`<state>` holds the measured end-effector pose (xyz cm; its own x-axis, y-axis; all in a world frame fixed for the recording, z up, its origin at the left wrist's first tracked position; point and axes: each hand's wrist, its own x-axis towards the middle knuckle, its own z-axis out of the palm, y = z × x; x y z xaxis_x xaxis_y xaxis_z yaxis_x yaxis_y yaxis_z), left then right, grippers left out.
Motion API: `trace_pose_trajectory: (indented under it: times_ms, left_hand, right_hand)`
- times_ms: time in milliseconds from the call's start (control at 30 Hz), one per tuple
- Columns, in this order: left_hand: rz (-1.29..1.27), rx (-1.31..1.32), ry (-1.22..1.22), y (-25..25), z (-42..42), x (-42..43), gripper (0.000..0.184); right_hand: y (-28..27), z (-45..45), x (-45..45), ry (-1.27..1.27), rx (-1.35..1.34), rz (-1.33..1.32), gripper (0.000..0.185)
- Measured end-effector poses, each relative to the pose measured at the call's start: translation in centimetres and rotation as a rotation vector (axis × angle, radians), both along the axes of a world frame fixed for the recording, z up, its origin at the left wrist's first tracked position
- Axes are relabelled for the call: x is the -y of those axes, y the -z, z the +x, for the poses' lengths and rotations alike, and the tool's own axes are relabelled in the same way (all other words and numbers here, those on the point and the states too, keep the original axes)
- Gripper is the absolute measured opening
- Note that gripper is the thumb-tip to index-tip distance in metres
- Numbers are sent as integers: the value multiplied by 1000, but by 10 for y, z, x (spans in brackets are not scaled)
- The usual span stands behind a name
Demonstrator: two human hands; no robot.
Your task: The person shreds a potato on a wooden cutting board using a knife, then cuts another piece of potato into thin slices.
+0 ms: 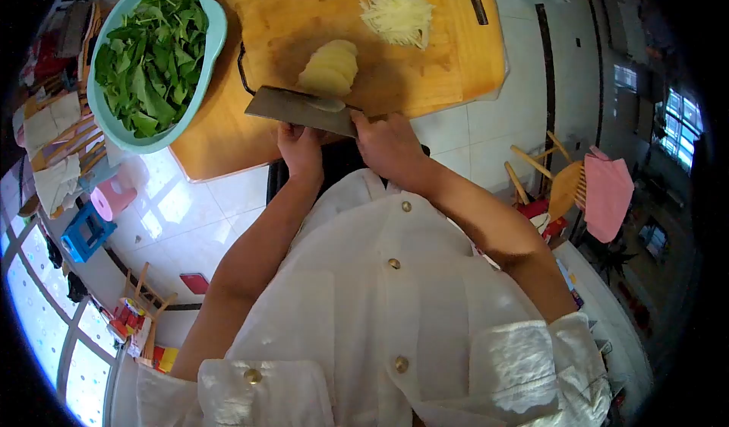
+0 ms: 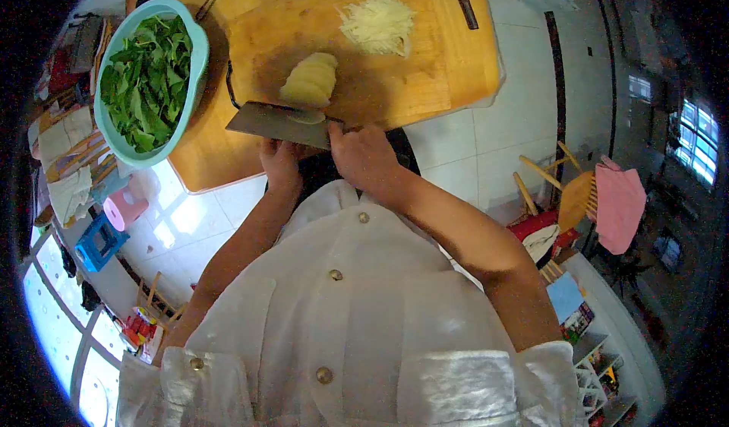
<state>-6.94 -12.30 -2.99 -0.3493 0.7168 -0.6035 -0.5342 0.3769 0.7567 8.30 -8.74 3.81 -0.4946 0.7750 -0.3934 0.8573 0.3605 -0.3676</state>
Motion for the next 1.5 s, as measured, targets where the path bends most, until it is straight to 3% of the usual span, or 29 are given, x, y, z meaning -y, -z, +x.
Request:
trace_pose_trajectory:
  times_ms: [133,200,400,533,733,800,1000,1133,1200,1233,1300,1400,1500]
  left_hand:
    - [-47,16,-22,-2,0,1,31]
    - [-40,38,-11,2,-1,2,32]
    - [-36,3,10,-3,0,-2,32]
    - [-85,54,3,-15,1,-3,34]
    - [12,-32,16,-3,0,1,36]
    - [-7,-9,-15,-5,0,0,36]
    - [-53,31,-27,-8,2,-1,33]
    - [-103,-9,-14,-12,2,-5,31]
    - [-72,21,-27,-11,3,-4,30]
    - [-72,23,-27,-10,2,-4,30]
    - [-69,22,2,-8,1,-3,30]
    - [-12,0,-20,-6,2,0,26]
    - [7,-31,10,18,-2,7,19]
  right_hand:
    - [-3,3,-8,116,-220,79,48]
    - [4,2,-14,152,-373,-66,57]
    - [4,2,-8,251,-413,-49,62]
    - [3,0,-6,188,-413,-25,65]
    - [8,-7,-22,161,-237,-324,82]
    - [17,-10,-29,204,-335,-407,93]
    - [13,-9,-26,174,-427,-361,103]
    - [8,-9,-25,189,-422,-348,96]
    - [-10,-4,-15,122,-195,-118,74]
    - [-9,-4,-10,122,-193,-118,74]
    - [-5,-4,0,-13,17,-5,52]
    - [-17,7,10,-101,-97,208,42]
    - [-33,19,26,-66,-49,231,42]
